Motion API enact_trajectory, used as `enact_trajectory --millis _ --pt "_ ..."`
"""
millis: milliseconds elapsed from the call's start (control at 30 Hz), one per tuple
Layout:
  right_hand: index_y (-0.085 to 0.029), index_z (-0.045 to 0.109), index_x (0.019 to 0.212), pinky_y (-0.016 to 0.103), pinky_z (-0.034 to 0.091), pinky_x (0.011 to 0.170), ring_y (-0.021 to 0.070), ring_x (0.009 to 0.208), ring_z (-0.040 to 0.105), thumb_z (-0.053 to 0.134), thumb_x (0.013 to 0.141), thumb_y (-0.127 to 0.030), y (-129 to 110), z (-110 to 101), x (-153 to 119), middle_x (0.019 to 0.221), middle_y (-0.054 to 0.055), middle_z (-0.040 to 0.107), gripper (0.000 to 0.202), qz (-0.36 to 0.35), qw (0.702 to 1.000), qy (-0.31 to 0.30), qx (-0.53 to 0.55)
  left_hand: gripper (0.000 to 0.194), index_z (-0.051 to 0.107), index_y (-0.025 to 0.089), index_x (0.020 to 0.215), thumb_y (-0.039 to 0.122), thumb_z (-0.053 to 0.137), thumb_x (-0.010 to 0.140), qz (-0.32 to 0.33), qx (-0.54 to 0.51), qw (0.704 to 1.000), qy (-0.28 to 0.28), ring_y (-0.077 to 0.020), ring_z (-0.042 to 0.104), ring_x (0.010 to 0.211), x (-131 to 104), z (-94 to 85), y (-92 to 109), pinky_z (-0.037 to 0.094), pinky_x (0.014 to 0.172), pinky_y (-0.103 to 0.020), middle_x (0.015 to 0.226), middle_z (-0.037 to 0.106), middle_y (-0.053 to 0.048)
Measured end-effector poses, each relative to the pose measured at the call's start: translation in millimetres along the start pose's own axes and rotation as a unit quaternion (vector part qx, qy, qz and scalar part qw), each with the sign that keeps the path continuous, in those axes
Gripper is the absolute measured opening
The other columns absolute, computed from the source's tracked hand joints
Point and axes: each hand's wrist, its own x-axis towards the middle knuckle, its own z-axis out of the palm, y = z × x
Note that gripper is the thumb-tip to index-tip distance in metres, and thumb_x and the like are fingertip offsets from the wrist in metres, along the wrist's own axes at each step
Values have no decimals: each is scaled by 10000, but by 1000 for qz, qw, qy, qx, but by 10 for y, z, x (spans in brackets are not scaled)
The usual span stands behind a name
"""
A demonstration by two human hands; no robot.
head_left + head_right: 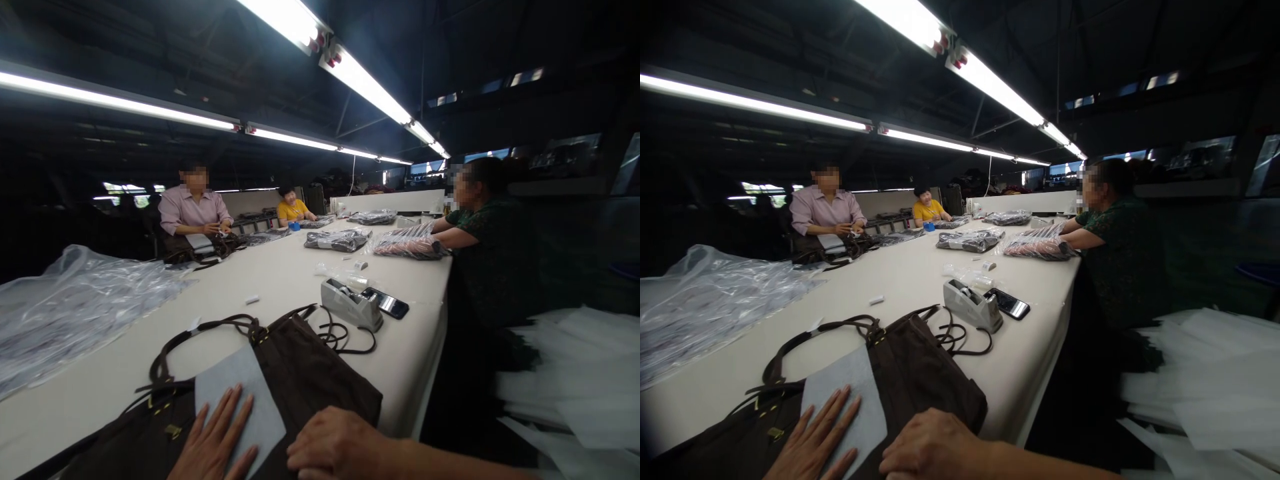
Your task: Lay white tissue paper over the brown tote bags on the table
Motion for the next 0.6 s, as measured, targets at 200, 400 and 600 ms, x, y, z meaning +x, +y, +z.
enact_trajectory --millis 200,400,600 --pt "-207 455 1395 408 404 1095 221 1336 422 432 998 -286 -317 -159 -1085 1400 126 499 405 -26 991 61 -113 654 305 273 1456 620 353 904 -76 -91 984 -132 -273 274 1428 60 -171 118 204 1168 -524 1552 248 -94" --pt "-292 333 1452 534 270 1150 250 1353 398 383 1013 -214 -514 169 -1236 1435 113 456 449 -6 986 99 -135 679 303 207 1463 622 262 927 -118 -136 969 -171 -276 201 1452 173 -385 213 145 1179 -538 1562 210 -127" --pt "-253 225 1464 392 418 1083 188 1167 586 309 1051 -315 -816 -127 -703 1215 96 628 427 -74 975 202 48 670 302 208 1464 613 287 931 -134 -149 964 -175 -271 190 1455 154 -454 255 141 1181 -542 1565 207 -120"
